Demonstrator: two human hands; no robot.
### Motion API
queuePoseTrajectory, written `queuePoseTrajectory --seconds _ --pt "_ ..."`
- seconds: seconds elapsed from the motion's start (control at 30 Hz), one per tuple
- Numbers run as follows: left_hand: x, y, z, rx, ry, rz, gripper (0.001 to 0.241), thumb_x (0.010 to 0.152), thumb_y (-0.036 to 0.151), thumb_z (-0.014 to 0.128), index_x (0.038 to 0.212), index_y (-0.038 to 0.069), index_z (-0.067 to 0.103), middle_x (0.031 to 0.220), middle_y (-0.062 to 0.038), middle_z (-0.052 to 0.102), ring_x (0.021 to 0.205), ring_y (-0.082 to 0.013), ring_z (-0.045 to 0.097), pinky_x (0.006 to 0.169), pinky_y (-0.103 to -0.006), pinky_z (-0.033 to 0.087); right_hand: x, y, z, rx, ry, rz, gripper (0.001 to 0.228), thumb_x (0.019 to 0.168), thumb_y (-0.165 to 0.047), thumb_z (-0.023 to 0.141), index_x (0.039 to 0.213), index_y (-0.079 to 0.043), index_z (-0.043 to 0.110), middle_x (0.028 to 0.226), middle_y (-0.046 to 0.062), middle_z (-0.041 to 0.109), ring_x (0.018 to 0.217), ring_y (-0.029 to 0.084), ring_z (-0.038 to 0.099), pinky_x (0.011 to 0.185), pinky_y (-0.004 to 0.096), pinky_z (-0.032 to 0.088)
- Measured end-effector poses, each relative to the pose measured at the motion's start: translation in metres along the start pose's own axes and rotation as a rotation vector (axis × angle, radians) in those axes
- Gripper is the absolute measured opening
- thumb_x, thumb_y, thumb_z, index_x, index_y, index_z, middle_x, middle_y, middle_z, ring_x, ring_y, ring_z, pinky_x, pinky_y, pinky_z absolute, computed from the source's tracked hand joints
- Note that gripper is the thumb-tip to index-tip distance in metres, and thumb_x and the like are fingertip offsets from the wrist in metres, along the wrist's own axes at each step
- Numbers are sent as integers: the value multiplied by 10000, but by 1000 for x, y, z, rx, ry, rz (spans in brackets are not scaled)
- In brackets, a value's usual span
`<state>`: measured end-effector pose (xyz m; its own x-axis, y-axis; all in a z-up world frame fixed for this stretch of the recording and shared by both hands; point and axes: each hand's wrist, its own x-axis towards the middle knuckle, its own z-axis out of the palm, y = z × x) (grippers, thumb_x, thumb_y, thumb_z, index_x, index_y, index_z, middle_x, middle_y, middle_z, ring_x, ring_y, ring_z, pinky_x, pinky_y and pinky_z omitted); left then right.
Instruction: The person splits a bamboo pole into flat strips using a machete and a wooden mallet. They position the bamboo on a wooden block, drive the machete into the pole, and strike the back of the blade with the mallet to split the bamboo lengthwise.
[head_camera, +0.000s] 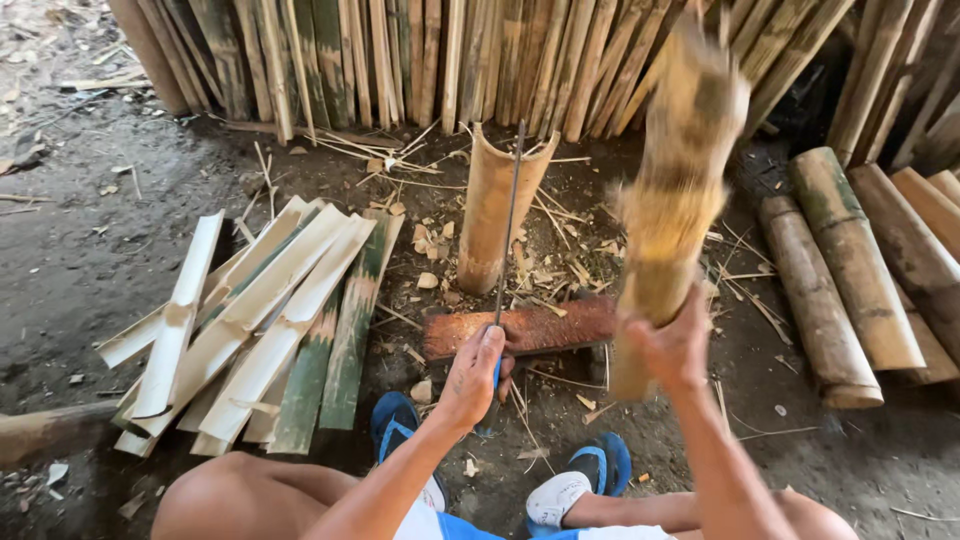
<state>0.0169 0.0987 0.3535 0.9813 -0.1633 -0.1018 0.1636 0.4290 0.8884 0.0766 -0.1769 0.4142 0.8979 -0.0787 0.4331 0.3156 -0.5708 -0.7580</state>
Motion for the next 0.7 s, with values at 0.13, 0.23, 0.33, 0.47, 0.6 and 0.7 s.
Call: queuePoseTrajectory --seconds 0.13,0.23,0.33,0.47,0.6,0.7 --pt "2 5 5 39 -6 1 418 1074 429 418 1117 43 575 727 0 498 531 -81 474 469 -251 407 79 -62 -49 -241 109 -430 841 907 -247 827 1554 5 355 1252 190 670 1032 303 736 869 430 666" --pt "5 4 12 42 12 -1 419 1070 434 418 1115 48 575 737 6 508 525 -77 484 465 -248 408 137 -114 -63 -331 126 -546 911 850 -268 855 1559 -38 331 1228 201 658 1009 309 719 839 437 649" --pt "5 6 19 31 27 -2 424 1066 448 415 1104 53 564 737 10 500 514 -81 477 456 -250 405 153 -142 -39 -567 -62 -566 984 793 -288 883 1564 -80 308 1203 211 646 985 314 702 810 444 631" --pt "-8 8 29 48 106 -154 434 1050 479 406 1088 71 549 706 -3 502 516 -99 499 457 -270 439 119 -143 8 -882 -448 -479 1083 717 -315 920 1571 -137 277 1171 225 630 954 322 679 771 454 608" --pt "-12 10 17 166 110 -131 433 1077 481 406 1059 64 519 693 0 466 527 -106 479 472 -291 436 100 -146 15 -547 -439 -270 1130 660 -289 926 1563 -146 262 1206 209 615 881 304 699 749 429 599" --pt "2 11 -3 354 165 -117 411 1051 469 380 1032 81 516 667 -12 509 521 -125 515 483 -325 467 103 -154 3 -288 -322 -129 1045 765 -233 875 1594 -105 252 1307 177 622 909 254 749 796 369 608"
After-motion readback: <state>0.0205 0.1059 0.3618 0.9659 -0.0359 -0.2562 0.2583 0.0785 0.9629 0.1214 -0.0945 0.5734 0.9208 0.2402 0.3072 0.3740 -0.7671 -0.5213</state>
